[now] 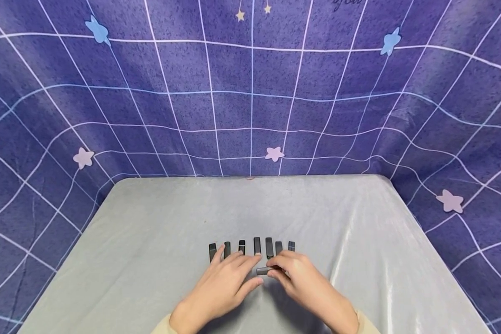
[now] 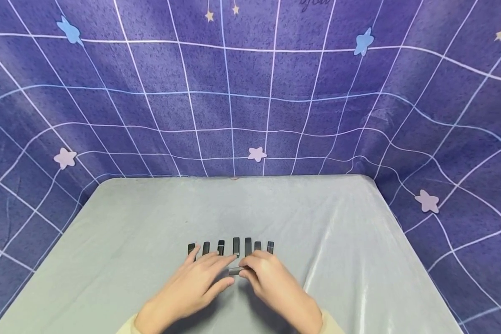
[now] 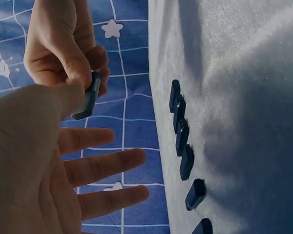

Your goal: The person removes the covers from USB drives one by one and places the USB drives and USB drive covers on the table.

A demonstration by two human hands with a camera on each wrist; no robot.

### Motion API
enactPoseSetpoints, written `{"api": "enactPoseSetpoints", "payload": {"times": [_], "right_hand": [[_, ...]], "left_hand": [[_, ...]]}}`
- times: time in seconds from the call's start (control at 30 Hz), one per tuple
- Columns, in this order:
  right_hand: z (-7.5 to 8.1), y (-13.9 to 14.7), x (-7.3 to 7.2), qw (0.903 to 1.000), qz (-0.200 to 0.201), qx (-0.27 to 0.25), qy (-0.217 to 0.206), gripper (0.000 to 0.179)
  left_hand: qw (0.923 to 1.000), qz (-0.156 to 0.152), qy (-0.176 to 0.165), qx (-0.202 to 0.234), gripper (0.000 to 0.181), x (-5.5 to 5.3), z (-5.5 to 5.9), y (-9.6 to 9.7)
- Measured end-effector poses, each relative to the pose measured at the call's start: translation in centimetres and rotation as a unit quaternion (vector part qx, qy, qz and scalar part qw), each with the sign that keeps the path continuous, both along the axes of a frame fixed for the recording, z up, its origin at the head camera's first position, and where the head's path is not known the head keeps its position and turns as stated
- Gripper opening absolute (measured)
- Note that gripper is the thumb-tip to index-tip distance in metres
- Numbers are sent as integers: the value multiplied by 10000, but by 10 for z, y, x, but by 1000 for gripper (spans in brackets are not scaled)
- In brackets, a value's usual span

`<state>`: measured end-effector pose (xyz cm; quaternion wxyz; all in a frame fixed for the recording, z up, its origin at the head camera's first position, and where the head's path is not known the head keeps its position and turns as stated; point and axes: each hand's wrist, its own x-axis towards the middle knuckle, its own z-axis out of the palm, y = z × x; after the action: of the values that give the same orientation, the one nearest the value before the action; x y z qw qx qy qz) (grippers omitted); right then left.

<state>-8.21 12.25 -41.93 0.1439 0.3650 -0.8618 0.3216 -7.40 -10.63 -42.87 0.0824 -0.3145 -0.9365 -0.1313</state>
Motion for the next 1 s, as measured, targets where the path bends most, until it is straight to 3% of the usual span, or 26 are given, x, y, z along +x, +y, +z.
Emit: {"api": "enactPoseSetpoints", "payload": {"times": [0.23, 0.8, 1.0], "right_hand": [[-1, -4, -1, 9996, -42, 154, 212, 5], [-5, -3, -1, 9997, 38, 163, 200, 7], [-2, 0, 0, 9998, 23, 187, 72, 7]], "left_hand": [[9996, -43, 267, -49, 27, 0, -3, 4], [9995, -162, -202, 171, 26, -2, -3, 13], [9989, -424, 78, 168, 21, -7, -1, 15]]}}
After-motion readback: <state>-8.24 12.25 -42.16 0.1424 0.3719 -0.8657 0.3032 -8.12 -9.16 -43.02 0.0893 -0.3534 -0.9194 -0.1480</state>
